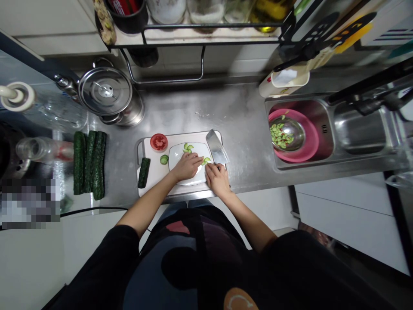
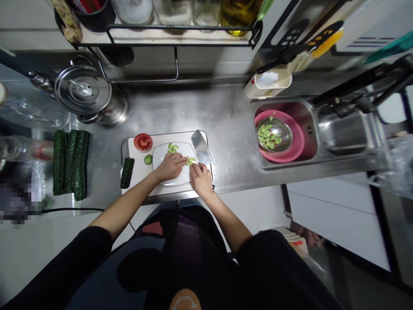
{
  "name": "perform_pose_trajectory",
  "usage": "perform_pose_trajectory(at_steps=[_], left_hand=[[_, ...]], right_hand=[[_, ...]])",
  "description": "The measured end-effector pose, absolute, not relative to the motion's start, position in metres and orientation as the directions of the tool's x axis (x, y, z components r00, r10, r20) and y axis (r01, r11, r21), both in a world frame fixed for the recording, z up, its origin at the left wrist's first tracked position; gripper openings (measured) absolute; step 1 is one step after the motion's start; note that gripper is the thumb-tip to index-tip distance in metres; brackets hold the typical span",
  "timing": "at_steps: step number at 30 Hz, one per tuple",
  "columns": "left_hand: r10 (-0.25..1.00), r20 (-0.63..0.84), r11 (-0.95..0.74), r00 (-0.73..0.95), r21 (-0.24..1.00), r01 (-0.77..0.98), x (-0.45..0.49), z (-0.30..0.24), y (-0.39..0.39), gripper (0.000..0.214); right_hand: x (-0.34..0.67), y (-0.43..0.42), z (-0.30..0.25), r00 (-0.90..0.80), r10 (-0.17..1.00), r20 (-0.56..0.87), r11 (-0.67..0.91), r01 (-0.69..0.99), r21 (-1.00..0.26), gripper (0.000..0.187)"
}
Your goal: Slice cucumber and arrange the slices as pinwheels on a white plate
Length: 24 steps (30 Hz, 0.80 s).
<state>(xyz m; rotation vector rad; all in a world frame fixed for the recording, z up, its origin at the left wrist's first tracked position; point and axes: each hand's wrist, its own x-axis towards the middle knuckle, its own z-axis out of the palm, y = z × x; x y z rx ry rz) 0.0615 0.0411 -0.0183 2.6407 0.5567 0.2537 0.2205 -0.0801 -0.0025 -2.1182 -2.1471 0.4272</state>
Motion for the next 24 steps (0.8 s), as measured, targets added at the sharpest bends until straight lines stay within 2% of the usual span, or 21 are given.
perform_pose_trajectory(at_steps=[24], left_hand=[[0.465,0.06,-0.807,0.883,0.438,0.395,0.0601,-0.0211,0.0337,0.043]], right_hand=[[0.2182,-0.0803,-0.0003,-0.019,0.992,-0.122,-0.011,0.97,-0.242,0.043]])
